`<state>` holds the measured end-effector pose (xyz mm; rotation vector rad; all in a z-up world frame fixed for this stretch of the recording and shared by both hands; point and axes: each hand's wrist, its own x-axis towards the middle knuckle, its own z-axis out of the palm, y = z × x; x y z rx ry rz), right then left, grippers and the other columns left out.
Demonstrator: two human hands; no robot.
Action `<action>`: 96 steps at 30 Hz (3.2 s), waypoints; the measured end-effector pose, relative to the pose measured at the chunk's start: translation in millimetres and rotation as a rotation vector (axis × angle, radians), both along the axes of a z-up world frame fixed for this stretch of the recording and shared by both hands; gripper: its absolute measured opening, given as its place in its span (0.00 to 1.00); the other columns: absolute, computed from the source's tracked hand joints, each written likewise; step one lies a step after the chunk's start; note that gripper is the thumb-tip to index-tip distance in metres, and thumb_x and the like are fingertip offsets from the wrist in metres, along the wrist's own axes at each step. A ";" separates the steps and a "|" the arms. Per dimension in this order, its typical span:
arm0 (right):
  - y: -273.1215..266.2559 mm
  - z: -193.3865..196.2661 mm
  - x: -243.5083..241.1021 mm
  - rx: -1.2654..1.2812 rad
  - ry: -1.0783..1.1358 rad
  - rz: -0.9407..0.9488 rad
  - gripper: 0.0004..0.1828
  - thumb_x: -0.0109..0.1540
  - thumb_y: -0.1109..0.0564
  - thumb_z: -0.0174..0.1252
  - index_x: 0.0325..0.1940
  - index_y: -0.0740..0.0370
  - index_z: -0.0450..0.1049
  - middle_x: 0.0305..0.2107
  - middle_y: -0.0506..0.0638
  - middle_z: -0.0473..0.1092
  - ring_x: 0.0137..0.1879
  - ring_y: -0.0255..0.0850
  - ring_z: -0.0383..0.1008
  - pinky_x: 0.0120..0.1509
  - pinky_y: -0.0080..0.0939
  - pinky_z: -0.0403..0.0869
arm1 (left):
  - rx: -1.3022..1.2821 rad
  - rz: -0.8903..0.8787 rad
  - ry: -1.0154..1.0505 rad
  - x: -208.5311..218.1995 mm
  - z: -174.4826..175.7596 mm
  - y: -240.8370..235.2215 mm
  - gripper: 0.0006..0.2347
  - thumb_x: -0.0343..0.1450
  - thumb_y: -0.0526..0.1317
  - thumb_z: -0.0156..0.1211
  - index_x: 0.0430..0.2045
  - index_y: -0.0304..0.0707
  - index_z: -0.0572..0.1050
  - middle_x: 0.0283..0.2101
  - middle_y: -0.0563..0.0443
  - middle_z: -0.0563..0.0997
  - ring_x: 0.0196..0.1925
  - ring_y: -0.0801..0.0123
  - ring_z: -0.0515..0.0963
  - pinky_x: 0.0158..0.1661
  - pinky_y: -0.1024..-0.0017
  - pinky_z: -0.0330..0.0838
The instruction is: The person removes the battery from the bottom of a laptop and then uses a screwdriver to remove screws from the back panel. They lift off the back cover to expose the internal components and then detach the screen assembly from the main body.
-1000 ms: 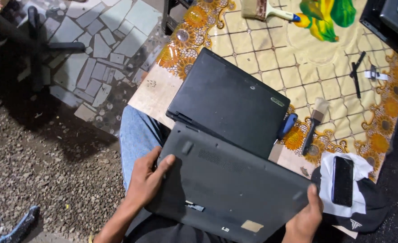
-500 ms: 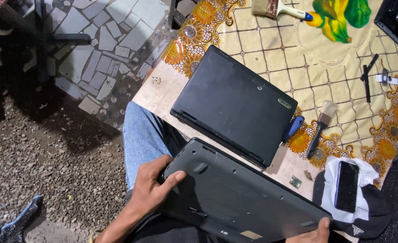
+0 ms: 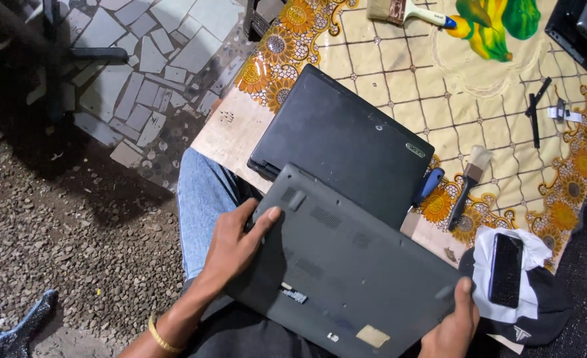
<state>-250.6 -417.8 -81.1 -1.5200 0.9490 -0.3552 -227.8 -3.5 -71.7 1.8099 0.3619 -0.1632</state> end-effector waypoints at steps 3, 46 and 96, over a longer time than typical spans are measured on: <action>-16.2 -12.3 37.1 0.015 0.023 0.038 0.22 0.72 0.37 0.67 0.53 0.57 0.80 0.47 0.45 0.80 0.53 0.37 0.83 0.56 0.44 0.83 | 0.046 -0.043 0.080 30.2 11.1 1.6 0.26 0.82 0.60 0.57 0.23 0.48 0.52 0.26 0.61 0.52 0.30 0.77 0.55 0.31 0.65 0.51; 65.9 -5.6 215.6 -0.816 0.189 0.877 0.50 0.67 0.27 0.66 0.84 0.55 0.61 0.78 0.56 0.57 0.89 0.60 0.46 0.87 0.76 0.52 | 0.805 -0.701 -0.484 251.3 -31.3 -60.1 0.36 0.76 0.68 0.55 0.77 0.48 0.70 0.79 0.37 0.70 0.84 0.40 0.59 0.80 0.39 0.35; 76.5 -4.2 217.6 -0.716 -0.082 0.627 0.13 0.75 0.45 0.57 0.61 0.46 0.79 0.60 0.47 0.74 0.77 0.48 0.69 0.86 0.62 0.60 | 0.831 -0.622 -0.323 328.7 -46.3 -168.5 0.19 0.78 0.54 0.55 0.35 0.40 0.89 0.37 0.44 0.88 0.49 0.51 0.88 0.51 0.55 0.78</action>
